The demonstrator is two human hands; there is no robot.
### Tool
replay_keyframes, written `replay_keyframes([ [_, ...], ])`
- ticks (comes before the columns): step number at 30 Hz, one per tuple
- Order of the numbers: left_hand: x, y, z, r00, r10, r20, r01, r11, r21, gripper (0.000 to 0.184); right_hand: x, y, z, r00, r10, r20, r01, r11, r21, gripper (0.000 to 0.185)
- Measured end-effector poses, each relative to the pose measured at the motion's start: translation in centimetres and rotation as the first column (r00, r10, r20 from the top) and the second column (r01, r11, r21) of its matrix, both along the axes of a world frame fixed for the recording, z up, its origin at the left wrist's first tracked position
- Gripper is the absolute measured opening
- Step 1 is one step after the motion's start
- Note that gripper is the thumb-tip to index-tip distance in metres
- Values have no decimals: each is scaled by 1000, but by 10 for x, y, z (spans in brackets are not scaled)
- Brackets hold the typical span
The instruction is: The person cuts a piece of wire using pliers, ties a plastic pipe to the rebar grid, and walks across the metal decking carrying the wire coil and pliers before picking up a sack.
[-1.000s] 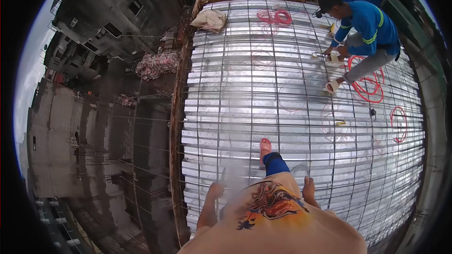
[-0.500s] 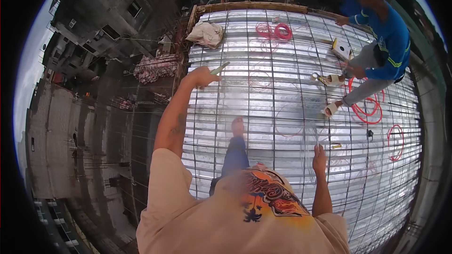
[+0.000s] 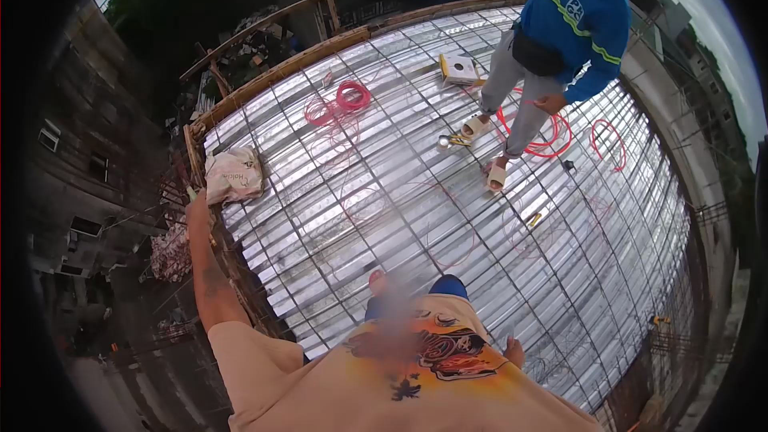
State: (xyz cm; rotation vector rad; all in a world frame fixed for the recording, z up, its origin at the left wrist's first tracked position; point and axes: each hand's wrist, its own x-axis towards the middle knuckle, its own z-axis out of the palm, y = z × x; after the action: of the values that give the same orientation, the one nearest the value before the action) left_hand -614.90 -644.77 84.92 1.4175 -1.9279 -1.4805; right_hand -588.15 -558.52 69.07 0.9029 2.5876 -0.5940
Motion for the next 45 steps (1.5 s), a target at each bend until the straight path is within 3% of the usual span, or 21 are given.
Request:
replay_keyframes([
  [1, 10, 10, -14, 999, 24, 34, -25, 999, 45, 41, 19, -9, -11, 999, -38, -22, 39, 998, 58, 56],
  [3, 38, 25, -49, 955, -149, 255, 193, 969, -155, 46, 35, -31, -11, 995, -104, 7, 104, 993, 59, 61],
  [4, 57, 17, -105, 915, -181, 362, 239, 963, -122, 46, 48, -39, -11, 990, -137, 27, 135, 989, 60, 63],
  [5, 76, 31, -144, 917, -213, 337, 227, 974, -3, 45, 60, -39, -30, 986, -160, 39, 156, 984, 81, 64],
  [6, 88, 72, -137, 915, -224, 335, 172, 969, 177, 42, 71, -33, -65, 982, -180, 54, 174, 979, 103, 65],
  [7, 112, 84, -176, 894, -257, 368, 134, 936, 327, 39, 75, -33, -82, 978, -199, 69, 189, 974, 126, 66],
  [8, 134, 101, -211, 844, -325, 426, 160, 912, 378, 40, 66, -42, -80, 981, -186, 56, 175, 972, 156, 66],
  [10, 176, 157, -216, 815, -429, 389, 193, 835, 515, 38, 40, -56, -83, 987, -159, 30, 149, 965, 214, 66],
  [12, 216, 196, -253, 830, -483, 280, 226, 749, 623, 36, -9, -77, -48, 988, -127, -82, 136, 984, 117, 64],
  [15, 198, 226, -260, 766, -546, 340, 234, 730, 643, 35, -88, -104, -13, 959, -162, -233, 169, 986, 8, 59],
  [20, 113, 196, -235, 755, -553, 353, 325, 782, 532, 35, -194, -109, -53, 901, -230, -368, 179, 969, -167, 62],
  [23, 88, 181, -228, 758, -552, 348, 351, 794, 496, 35, -245, -136, -47, 894, -124, -431, 19, 971, -240, 58],
  [24, 87, 180, -228, 757, -552, 349, 356, 797, 489, 35, -257, -153, -31, 849, -29, -528, -88, 977, -195, 57],
  [27, 84, 182, -230, 734, -576, 359, 367, 782, 503, 35, -277, -183, -9, 875, 107, -472, -189, 973, -129, 58],
  [28, 86, 184, -233, 726, -585, 362, 371, 776, 510, 35, -282, -190, 6, 914, 159, -374, -242, 952, -186, 59],
  [31, 90, 190, -240, 697, -616, 366, 393, 756, 524, 35, -273, -207, 27, 910, 257, -324, -336, 917, -216, 60],
  [32, 91, 191, -243, 690, -624, 366, 397, 749, 530, 35, -274, -208, 23, 968, 223, -116, -247, 931, -271, 44],
  [36, 90, 197, -249, 671, -646, 365, 416, 735, 535, 36, -252, -219, 29, 944, 321, -72, -326, 879, -348, 63],
  [39, 85, 202, -252, 655, -664, 360, 433, 721, 541, 36, -242, -211, -8, 949, 293, -118, -316, 893, -320, 64],
  [42, 90, 207, -258, 633, -685, 361, 450, 705, 548, 37, -228, -212, -3, 898, 272, -346, -347, 921, -176, 62],
  [45, 98, 210, -263, 603, -709, 365, 472, 686, 554, 37, -231, -199, -15, 989, 139, -55, -150, 911, -385, 60],
])
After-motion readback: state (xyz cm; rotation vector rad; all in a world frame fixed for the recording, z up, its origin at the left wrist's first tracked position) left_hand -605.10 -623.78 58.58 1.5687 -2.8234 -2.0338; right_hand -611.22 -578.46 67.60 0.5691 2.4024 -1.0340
